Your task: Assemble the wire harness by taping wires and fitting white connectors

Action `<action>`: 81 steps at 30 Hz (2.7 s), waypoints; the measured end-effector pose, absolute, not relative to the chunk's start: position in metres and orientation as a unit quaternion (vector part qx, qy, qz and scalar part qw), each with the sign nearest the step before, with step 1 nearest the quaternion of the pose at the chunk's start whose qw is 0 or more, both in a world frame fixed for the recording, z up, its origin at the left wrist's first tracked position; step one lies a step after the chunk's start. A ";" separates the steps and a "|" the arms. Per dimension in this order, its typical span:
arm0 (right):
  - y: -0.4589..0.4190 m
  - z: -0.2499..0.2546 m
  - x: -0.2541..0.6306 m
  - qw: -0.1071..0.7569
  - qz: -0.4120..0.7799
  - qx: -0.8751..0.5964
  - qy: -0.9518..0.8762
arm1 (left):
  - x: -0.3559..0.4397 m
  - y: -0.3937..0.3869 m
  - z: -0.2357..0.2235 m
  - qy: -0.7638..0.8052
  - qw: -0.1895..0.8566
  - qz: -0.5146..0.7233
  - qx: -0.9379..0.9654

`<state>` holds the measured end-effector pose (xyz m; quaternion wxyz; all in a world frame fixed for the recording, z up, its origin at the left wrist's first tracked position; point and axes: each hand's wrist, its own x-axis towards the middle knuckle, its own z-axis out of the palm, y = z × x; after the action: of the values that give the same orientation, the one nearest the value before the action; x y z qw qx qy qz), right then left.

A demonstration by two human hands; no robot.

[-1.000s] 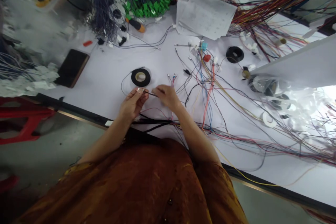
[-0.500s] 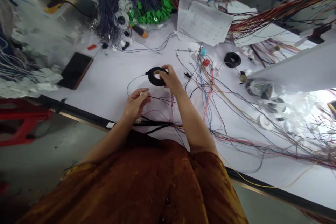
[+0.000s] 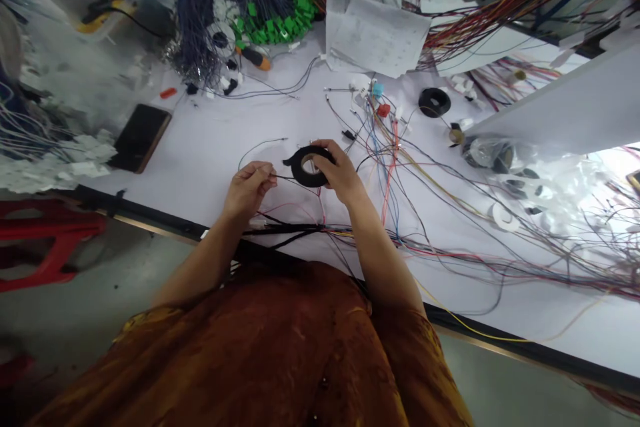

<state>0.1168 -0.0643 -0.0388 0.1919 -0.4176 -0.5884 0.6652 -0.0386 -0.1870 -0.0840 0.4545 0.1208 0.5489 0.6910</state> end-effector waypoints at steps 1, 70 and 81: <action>-0.065 -0.039 0.117 0.202 0.664 -0.422 -0.583 | -0.039 -0.188 -0.083 0.537 0.476 0.686 0.122; -0.094 -0.092 0.143 0.343 0.763 -0.441 -0.325 | -0.043 -0.182 -0.064 0.617 0.427 0.597 0.286; -0.124 -0.088 0.164 0.344 0.570 -0.438 -0.604 | -0.020 -0.157 -0.073 0.659 0.394 0.549 0.329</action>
<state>0.1644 -0.1240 -0.0877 0.3441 -0.4381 -0.6042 0.5697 -0.0204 -0.1571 -0.0728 0.3945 0.3293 0.6589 0.5493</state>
